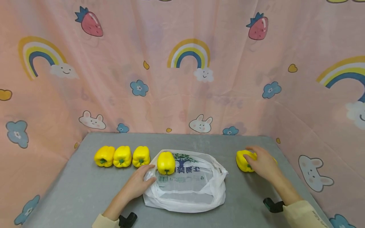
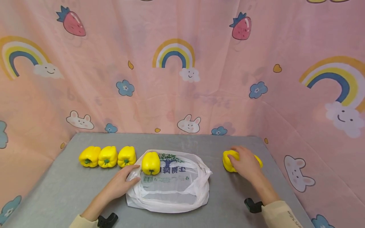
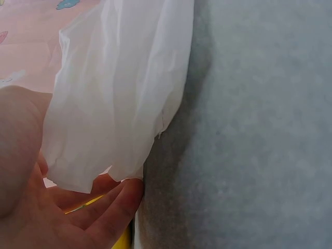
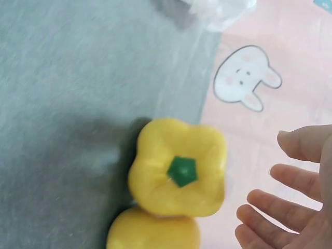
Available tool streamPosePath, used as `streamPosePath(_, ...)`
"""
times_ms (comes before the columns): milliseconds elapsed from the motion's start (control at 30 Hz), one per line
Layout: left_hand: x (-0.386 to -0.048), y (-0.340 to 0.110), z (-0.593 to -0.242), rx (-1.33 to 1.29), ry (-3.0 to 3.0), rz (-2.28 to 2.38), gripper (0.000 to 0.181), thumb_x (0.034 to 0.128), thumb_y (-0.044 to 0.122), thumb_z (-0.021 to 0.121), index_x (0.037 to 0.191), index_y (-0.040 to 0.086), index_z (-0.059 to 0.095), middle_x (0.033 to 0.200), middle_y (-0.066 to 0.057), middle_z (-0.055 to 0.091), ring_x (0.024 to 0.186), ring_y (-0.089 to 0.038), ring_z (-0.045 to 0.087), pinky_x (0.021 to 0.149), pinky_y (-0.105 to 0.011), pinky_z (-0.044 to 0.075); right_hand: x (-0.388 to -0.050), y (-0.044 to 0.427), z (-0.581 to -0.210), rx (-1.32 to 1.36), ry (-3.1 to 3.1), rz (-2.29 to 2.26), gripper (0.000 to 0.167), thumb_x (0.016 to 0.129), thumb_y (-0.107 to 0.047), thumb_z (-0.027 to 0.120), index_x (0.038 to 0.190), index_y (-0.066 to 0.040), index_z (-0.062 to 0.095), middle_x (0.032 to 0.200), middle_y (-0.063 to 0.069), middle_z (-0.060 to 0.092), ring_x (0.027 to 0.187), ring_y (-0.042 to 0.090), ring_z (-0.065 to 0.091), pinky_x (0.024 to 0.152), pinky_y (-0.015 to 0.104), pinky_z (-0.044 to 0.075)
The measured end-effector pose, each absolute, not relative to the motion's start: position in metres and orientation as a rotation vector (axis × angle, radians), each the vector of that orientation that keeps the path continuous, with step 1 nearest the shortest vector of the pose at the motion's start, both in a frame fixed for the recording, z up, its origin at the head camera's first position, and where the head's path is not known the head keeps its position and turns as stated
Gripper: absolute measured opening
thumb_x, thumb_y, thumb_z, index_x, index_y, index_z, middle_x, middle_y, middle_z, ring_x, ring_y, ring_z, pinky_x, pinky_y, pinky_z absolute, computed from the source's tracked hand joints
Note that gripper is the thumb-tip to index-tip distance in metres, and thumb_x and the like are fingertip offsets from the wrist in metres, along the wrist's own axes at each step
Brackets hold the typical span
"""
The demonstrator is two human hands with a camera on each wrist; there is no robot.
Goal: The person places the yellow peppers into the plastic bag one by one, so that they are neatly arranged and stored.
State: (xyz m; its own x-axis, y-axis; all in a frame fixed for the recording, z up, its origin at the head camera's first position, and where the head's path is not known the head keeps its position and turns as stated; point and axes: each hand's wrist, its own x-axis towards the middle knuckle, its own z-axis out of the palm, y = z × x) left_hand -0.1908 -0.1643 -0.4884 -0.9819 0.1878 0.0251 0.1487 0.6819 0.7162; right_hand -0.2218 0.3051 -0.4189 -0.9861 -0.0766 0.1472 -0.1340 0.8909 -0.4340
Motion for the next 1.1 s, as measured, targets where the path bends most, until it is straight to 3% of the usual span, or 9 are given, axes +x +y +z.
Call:
streamPosePath(467, -0.19, -0.164, -0.487, 0.266, 2.825, 1.182, 0.05, 0.096, 0.022, 0.071, 0.142, 0.01, 0.057, 0.148, -0.015, 0.051, 0.138, -0.038, 0.045, 0.112, -0.061, 0.035, -0.23, 0.319, -0.435, 0.183, -2.952, 0.578, 0.048, 0.096, -0.023, 0.069, 0.129, 0.01, 0.059, 0.13, 0.035, 0.055, 0.119, 0.054, 0.048, 0.099, 0.072, 0.039)
streamPosePath(667, -0.19, -0.164, -0.487, 0.27, 2.824, 1.181, 0.05, 0.0962, 0.023, 0.071, 0.142, 0.01, 0.057, 0.148, -0.015, 0.051, 0.138, -0.038, 0.045, 0.112, -0.061, 0.035, -0.231, 0.319, -0.439, 0.202, -2.973, 0.582, 0.054, 0.094, -0.027, 0.073, 0.132, 0.009, 0.058, 0.133, 0.035, 0.053, 0.123, 0.055, 0.045, 0.101, 0.073, 0.035)
streamPosePath(1100, -0.191, -0.163, -0.489, 0.285, 2.832, 1.182, 0.049, 0.0964, 0.022, 0.071, 0.142, 0.01, 0.058, 0.148, -0.015, 0.051, 0.138, -0.037, 0.046, 0.112, -0.061, 0.035, -0.23, 0.304, -0.443, 0.317, -2.999, 0.683, 0.057, 0.09, -0.025, 0.075, 0.135, 0.005, 0.057, 0.134, 0.031, 0.053, 0.119, 0.05, 0.051, 0.098, 0.07, 0.042)
